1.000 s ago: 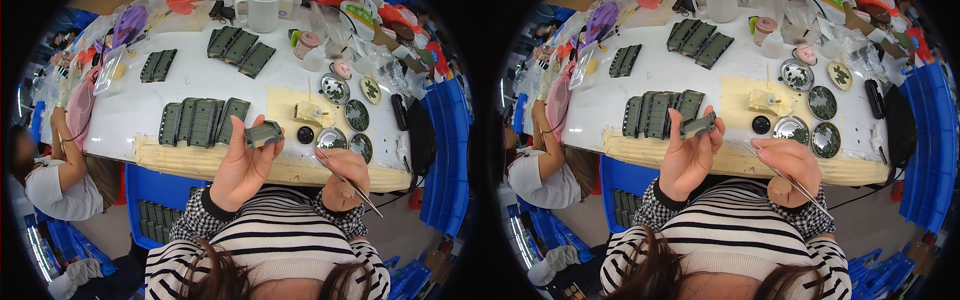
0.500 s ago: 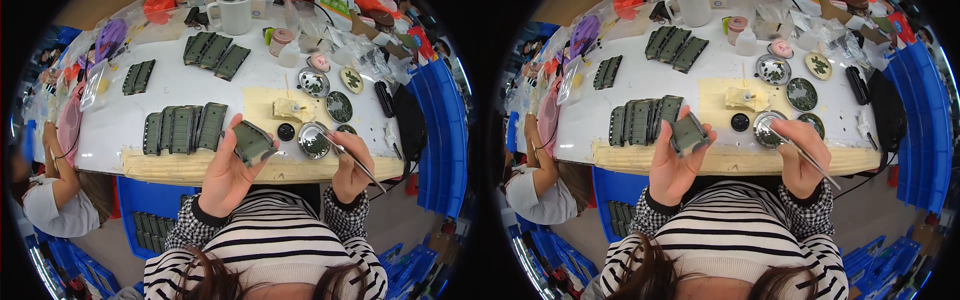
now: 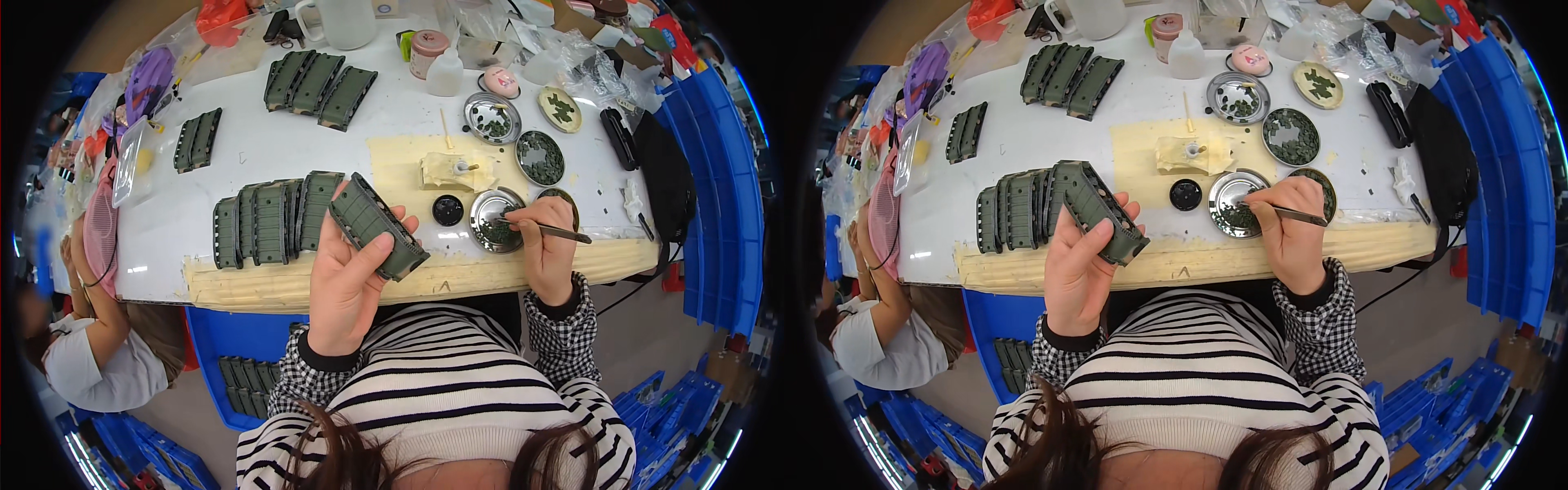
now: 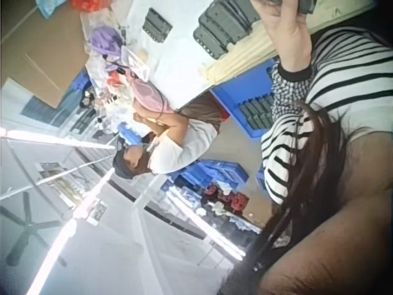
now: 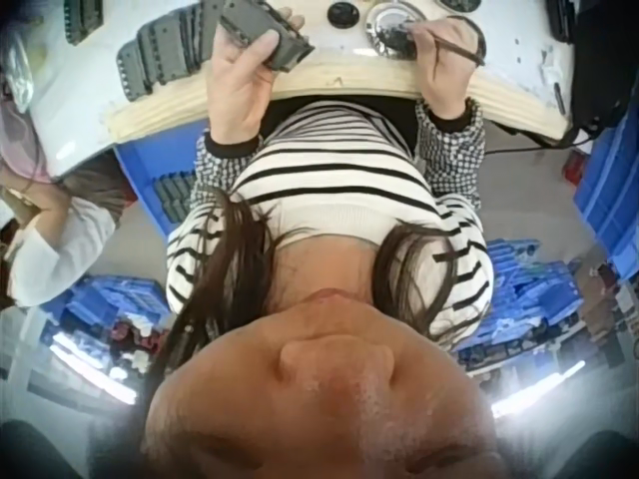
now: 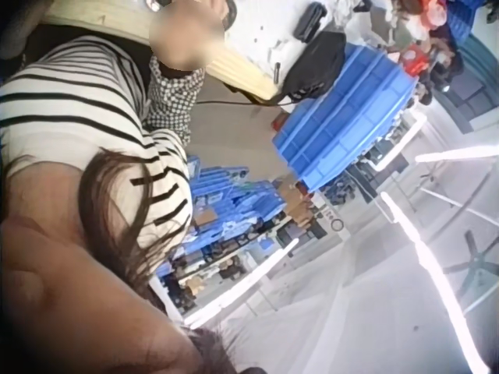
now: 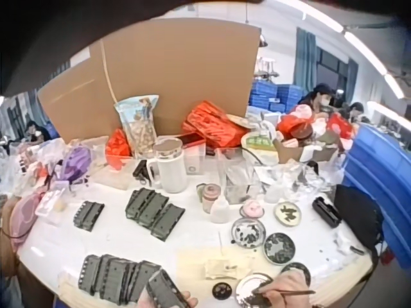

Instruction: Assembling and detailing small plastic model vehicle components at a workbench.

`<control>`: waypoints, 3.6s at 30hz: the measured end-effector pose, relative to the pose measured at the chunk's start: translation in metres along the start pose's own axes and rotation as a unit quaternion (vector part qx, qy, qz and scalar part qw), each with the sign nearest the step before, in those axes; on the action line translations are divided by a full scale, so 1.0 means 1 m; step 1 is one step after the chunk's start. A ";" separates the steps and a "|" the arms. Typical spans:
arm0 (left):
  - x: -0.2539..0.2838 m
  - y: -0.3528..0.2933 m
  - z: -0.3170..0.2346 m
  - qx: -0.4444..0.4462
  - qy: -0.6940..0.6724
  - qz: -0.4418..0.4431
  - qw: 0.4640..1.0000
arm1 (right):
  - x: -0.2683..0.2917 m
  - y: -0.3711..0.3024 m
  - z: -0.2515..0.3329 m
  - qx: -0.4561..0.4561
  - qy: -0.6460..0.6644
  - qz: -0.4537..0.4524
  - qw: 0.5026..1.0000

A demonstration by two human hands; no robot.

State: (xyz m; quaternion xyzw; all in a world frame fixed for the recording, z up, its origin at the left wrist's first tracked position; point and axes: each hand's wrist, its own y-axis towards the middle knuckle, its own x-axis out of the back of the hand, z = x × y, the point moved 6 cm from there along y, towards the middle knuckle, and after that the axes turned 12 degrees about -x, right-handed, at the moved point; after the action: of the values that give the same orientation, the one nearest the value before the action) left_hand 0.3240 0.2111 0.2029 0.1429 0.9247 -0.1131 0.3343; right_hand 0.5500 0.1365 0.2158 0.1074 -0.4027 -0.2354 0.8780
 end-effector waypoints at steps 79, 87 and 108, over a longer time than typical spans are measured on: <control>-0.003 0.001 0.028 0.120 -0.047 0.177 0.976 | -0.031 0.020 0.080 0.022 0.276 0.162 0.947; 0.001 0.007 -0.001 0.001 0.010 0.103 0.995 | -0.030 0.017 0.047 -0.048 0.183 0.068 0.980; 0.006 0.010 -0.001 -0.008 -0.067 0.038 0.997 | -0.021 0.013 0.054 -0.024 0.112 0.032 0.993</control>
State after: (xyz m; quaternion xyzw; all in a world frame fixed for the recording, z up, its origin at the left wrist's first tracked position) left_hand 0.3230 0.2217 0.1986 0.1670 0.8949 -0.1019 0.4010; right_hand 0.5011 0.1586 0.2420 0.0995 -0.2994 -0.2035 0.9269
